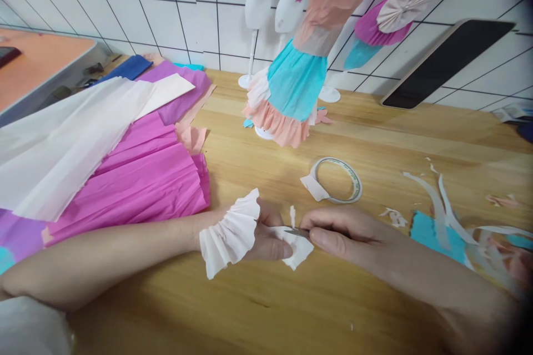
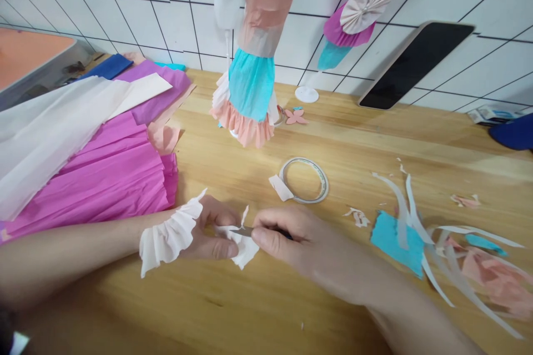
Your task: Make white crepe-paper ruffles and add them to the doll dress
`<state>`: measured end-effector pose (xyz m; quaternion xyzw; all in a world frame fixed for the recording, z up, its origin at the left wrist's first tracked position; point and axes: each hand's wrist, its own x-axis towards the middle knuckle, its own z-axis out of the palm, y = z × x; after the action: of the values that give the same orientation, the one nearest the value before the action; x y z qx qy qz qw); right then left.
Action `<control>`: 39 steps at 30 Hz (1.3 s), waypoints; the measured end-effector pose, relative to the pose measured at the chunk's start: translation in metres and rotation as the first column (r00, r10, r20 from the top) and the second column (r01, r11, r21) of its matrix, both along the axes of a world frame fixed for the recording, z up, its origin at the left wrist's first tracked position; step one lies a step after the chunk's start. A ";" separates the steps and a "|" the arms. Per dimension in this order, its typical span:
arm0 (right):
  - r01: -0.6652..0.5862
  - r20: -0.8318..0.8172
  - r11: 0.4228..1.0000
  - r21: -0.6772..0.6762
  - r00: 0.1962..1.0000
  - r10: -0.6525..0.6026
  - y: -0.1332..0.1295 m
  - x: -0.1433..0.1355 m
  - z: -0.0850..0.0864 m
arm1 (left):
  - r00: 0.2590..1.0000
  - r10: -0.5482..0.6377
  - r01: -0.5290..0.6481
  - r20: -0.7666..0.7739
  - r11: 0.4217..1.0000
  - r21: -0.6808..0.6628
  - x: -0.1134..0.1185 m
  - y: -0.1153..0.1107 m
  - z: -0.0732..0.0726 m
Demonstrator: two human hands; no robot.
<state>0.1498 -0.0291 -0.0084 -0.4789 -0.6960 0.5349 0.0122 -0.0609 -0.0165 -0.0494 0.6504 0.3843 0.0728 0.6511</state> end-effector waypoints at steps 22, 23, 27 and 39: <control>-0.024 0.046 1.000 -0.015 0.999 0.024 -0.001 -0.009 0.003 | 0.995 -0.098 0.098 -0.005 0.995 0.018 -0.001 0.005 0.010; -0.021 0.043 1.000 -0.009 0.999 0.022 -0.001 -0.009 0.003 | 0.994 -0.110 0.110 0.004 0.994 0.028 0.000 0.006 0.010; -0.028 0.046 0.999 0.024 0.999 0.027 0.000 -0.009 0.002 | 0.988 -0.149 0.146 0.033 0.987 0.064 0.000 0.007 0.011; 0.012 0.019 1.000 0.015 1.000 -0.012 0.000 -0.009 -0.005 | 0.998 -0.069 0.069 0.014 0.997 0.039 0.000 0.005 0.006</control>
<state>0.1405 -0.0295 -0.0134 -0.4881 -0.6971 0.5251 0.0125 -0.0613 -0.0119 -0.0436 0.6750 0.3552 0.0626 0.6437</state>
